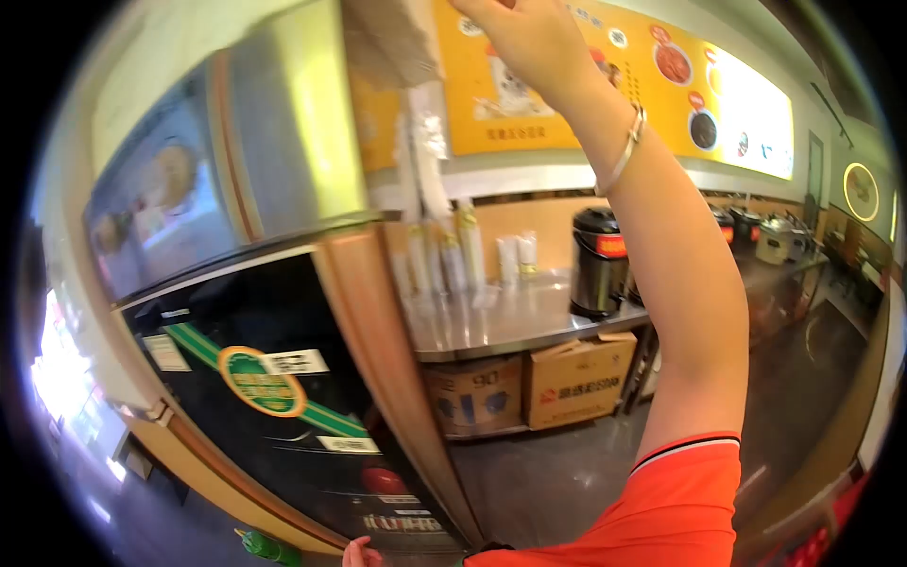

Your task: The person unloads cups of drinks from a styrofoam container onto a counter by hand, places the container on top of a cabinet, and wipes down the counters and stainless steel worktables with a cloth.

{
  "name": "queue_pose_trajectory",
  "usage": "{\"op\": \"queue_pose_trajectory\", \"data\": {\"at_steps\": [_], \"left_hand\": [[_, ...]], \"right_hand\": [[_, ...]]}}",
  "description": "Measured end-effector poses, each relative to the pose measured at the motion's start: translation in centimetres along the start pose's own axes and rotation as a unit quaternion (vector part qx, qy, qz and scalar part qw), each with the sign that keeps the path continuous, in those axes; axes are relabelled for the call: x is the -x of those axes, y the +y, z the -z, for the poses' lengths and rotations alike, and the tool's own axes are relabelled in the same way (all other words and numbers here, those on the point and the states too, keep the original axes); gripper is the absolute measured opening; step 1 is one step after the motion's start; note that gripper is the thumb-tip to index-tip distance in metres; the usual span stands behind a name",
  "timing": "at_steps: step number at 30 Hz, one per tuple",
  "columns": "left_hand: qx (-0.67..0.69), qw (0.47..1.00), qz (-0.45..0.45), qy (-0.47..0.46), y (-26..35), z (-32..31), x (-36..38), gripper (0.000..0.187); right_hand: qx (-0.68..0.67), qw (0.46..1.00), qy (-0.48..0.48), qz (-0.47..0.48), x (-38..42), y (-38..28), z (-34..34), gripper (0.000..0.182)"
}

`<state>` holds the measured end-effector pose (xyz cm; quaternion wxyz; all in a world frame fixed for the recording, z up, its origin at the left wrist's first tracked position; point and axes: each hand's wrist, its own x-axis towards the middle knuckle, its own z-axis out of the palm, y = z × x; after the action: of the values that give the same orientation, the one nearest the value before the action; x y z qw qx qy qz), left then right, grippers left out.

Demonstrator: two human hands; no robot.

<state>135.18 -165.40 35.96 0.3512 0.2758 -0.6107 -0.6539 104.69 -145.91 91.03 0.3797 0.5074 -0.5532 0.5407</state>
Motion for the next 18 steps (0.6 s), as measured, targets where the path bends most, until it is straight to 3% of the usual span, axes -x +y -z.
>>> {"op": "queue_pose_trajectory", "data": {"at_steps": [1, 2, 4, 5, 6, 7, 8, 9, 10, 11, 12, 13, 14, 15, 16, 17, 18], "left_hand": [[-0.073, 0.995, -0.064, 0.004, -0.4, -2.1, -0.4, 0.034], [-0.078, 0.996, -0.052, -0.005, -0.7, -3.9, -0.5, 0.034], [0.018, 0.991, 0.107, -0.078, -0.8, -7.9, -0.4, 0.027], [0.017, 0.990, 0.116, -0.080, -0.5, -11.0, -0.5, 0.027], [-0.002, 0.989, 0.039, -0.141, -0.2, -14.9, -0.3, 0.024], [-0.021, 0.979, -0.038, -0.200, 0.2, -19.0, 0.0, 0.023], [0.030, 0.981, 0.002, -0.190, 1.4, -23.2, 0.6, 0.015], [0.033, 0.978, -0.008, -0.207, 1.9, -26.9, 0.9, 0.017], [-0.008, 0.975, -0.062, -0.214, 1.1, -30.2, 0.9, 0.020], [-0.079, 0.956, -0.154, -0.236, 1.2, -33.4, 0.8, 0.023], [-0.097, 0.937, -0.231, -0.244, 1.9, -37.2, 1.1, 0.026], [-0.110, 0.911, -0.270, -0.290, 2.6, -40.3, 1.8, 0.027], [-0.106, 0.873, -0.317, -0.355, 3.1, -43.8, 2.4, 0.029], [-0.073, 0.850, -0.324, -0.409, 2.8, -47.0, 3.2, 0.029], [-0.064, 0.808, -0.327, -0.486, 1.8, -49.6, 3.9, 0.029], [-0.053, 0.755, -0.330, -0.563, 0.6, -52.2, 4.6, 0.030], [-0.043, 0.721, -0.340, -0.603, -0.2, -54.6, 5.1, 0.030]], "right_hand": [[0.008, 0.999, -0.020, 0.030, 1.5, 1.8, 1.5, 0.052], [0.015, 0.997, -0.039, 0.060, 3.1, 3.6, 3.1, 0.050], [0.115, 0.982, -0.057, 0.137, 9.6, 7.3, 6.4, 0.042], [0.185, 0.963, -0.194, 0.010, 13.9, 7.2, 8.8, 0.039], [0.183, 0.941, -0.272, 0.086, 18.0, 9.4, 10.5, 0.039], [0.176, 0.899, -0.400, -0.001, 22.2, 10.0, 12.5, 0.039], [0.090, 0.873, -0.473, -0.075, 27.5, 12.4, 14.2, 0.041], [0.035, 0.825, -0.531, -0.191, 32.8, 14.7, 15.8, 0.046], [0.012, 0.808, -0.528, -0.259, 39.2, 16.9, 17.5, 0.051], [-0.024, 0.667, -0.575, -0.474, 43.0, 17.7, 18.4, 0.057], [-0.173, 0.617, -0.468, -0.609, 48.7, 19.0, 19.4, 0.062], [-0.359, 0.474, -0.262, -0.760, 51.8, 18.0, 20.1, 0.067], [-0.489, 0.411, -0.144, -0.756, 54.3, 17.6, 20.6, 0.068], [-0.546, 0.410, -0.031, -0.730, 53.8, 16.7, 21.2, 0.062], [-0.588, 0.368, 0.047, -0.719, 57.5, 18.4, 21.8, 0.055], [-0.641, 0.368, 0.133, -0.660, 61.6, 21.2, 22.4, 0.047], [-0.640, 0.336, 0.121, -0.680, 62.7, 22.9, 24.6, 0.040]]}}
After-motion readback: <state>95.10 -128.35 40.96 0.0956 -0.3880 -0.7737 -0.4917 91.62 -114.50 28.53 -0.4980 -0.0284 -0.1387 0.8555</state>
